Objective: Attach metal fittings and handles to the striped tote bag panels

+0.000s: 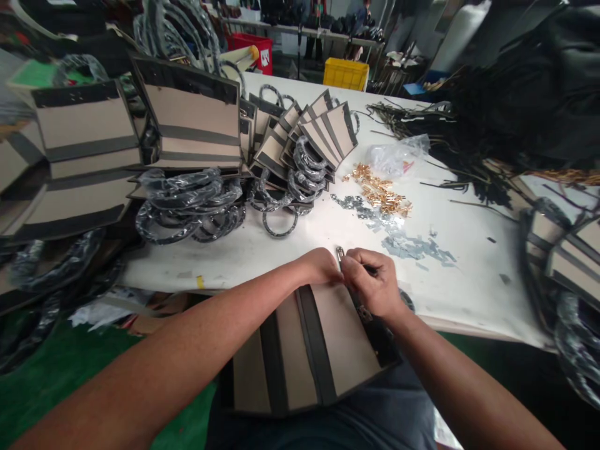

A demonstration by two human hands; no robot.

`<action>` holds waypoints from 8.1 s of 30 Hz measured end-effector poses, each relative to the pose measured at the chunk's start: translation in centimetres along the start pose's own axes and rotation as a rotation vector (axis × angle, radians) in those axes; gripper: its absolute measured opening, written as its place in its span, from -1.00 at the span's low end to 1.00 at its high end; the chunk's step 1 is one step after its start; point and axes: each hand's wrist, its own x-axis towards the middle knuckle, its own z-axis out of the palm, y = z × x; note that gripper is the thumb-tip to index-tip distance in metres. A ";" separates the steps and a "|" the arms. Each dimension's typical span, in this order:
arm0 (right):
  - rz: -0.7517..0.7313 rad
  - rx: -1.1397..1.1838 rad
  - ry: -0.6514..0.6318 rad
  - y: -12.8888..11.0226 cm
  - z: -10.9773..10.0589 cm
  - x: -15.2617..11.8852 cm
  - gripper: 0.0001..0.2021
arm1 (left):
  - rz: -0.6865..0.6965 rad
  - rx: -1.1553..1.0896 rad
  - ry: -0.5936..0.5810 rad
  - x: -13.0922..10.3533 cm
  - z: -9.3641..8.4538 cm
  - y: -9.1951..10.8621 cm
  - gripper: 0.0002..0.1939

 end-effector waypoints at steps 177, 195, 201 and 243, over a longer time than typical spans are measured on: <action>-0.139 0.238 0.304 -0.7 -0.6 -6.4 -0.57 | 0.488 0.667 0.174 -13.5 10.1 -2.2 -0.12; 0.908 0.577 0.489 4.5 -1.5 -20.0 -0.42 | 0.505 0.730 0.192 -13.8 10.1 -1.1 0.00; 0.768 0.801 0.421 4.2 0.9 -18.6 -0.43 | 0.574 0.744 0.211 -14.0 7.3 0.6 -0.09; -0.100 -0.591 -0.165 -15.9 -11.2 -8.5 -0.68 | 0.620 0.023 0.314 -21.4 9.1 2.7 -0.80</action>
